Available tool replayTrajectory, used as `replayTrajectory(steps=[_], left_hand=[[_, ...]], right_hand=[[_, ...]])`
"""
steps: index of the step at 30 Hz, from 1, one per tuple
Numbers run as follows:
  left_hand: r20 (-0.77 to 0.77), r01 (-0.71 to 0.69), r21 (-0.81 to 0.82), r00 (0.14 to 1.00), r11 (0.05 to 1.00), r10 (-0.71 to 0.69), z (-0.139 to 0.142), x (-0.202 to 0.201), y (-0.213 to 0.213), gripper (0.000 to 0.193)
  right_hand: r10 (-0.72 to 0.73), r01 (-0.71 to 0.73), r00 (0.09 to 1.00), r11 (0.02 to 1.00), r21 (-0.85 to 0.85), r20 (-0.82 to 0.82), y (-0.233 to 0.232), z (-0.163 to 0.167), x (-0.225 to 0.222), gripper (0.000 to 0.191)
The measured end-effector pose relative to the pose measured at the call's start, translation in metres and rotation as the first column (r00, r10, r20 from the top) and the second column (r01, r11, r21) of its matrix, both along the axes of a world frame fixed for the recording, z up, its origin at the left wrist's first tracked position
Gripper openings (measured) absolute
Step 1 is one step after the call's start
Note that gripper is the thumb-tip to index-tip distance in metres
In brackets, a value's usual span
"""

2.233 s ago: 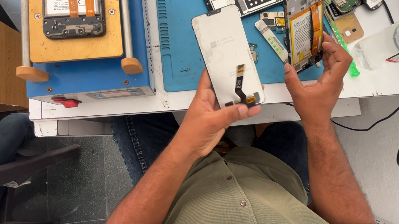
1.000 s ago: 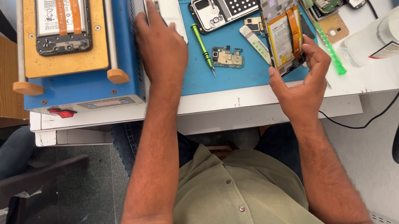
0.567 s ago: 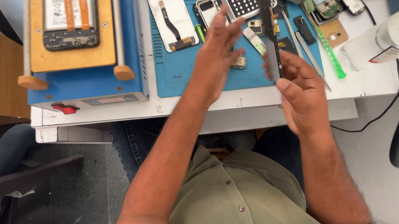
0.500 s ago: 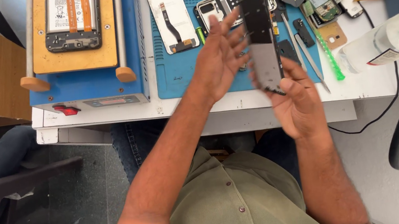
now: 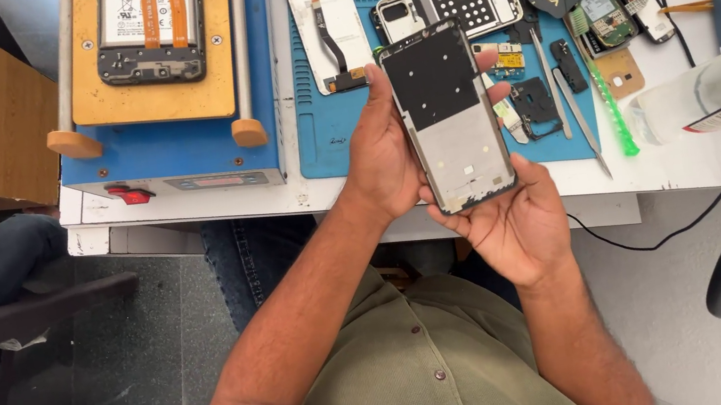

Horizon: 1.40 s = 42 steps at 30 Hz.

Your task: The person removes a battery from a smartphone, then uses a metal tool to pry open the back cover of another phone. They place the back cover aside and use a green screwdriver to remove screws from the phone's internal frame.

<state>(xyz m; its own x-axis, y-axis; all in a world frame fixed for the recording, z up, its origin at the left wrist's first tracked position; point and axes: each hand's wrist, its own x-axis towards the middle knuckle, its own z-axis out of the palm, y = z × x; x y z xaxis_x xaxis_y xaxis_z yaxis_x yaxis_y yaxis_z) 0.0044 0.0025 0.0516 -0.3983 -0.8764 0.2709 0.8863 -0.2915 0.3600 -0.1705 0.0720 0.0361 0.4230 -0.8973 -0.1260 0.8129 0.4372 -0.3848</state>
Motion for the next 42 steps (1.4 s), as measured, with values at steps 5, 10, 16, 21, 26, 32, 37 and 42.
replayTrajectory(steps=[5, 10, 16, 21, 26, 32, 37, 42], left_hand=[[-0.055, -0.04, 0.008, 0.998, 0.999, 0.041, 0.0, 0.013, 0.009, 0.077], [-0.062, -0.05, 0.225, 0.996, 0.973, 0.065, 0.006, 0.044, 0.039, 0.082], [0.006, -0.11, 0.345, 0.993, 0.932, 0.115, 0.009, 0.049, 0.112, 0.084], [0.009, -0.082, 0.396, 0.996, 0.915, 0.085, 0.001, 0.054, 0.134, 0.084], [0.021, -0.071, 0.383, 0.997, 0.921, 0.069, 0.004, 0.058, 0.128, 0.083], [0.022, 0.007, 0.492, 1.0, 0.871, -0.021, 0.01, 0.058, 0.097, 0.079], [0.116, -0.035, 0.493, 0.993, 0.869, -0.026, 0.009, 0.052, 0.056, 0.075], [0.443, -0.194, 0.426, 0.897, 0.884, -0.017, 0.006, 0.042, 0.004, 0.078]], right_hand=[[-0.053, 0.053, 0.971, 0.999, -0.005, -0.234, 0.009, -0.006, 0.001, 0.049], [-0.393, 0.061, 0.479, 0.907, -0.417, -0.785, -0.007, 0.014, -0.003, 0.027], [-0.644, -0.35, -0.215, 0.752, -0.558, -0.734, -0.046, 0.044, 0.01, 0.018], [-0.782, -0.545, -0.359, 0.619, -0.566, -0.509, -0.061, 0.032, 0.052, 0.025], [-0.794, -0.592, -0.418, 0.606, -0.531, -0.441, -0.071, 0.019, 0.063, 0.025], [-0.792, -0.594, -0.472, 0.61, -0.524, -0.388, -0.083, 0.015, 0.036, 0.014], [-0.813, -0.605, -0.471, 0.581, -0.545, -0.343, -0.095, 0.014, 0.012, 0.013], [-0.834, -0.602, -0.42, 0.551, -0.577, -0.358, -0.095, 0.008, 0.011, 0.013]])
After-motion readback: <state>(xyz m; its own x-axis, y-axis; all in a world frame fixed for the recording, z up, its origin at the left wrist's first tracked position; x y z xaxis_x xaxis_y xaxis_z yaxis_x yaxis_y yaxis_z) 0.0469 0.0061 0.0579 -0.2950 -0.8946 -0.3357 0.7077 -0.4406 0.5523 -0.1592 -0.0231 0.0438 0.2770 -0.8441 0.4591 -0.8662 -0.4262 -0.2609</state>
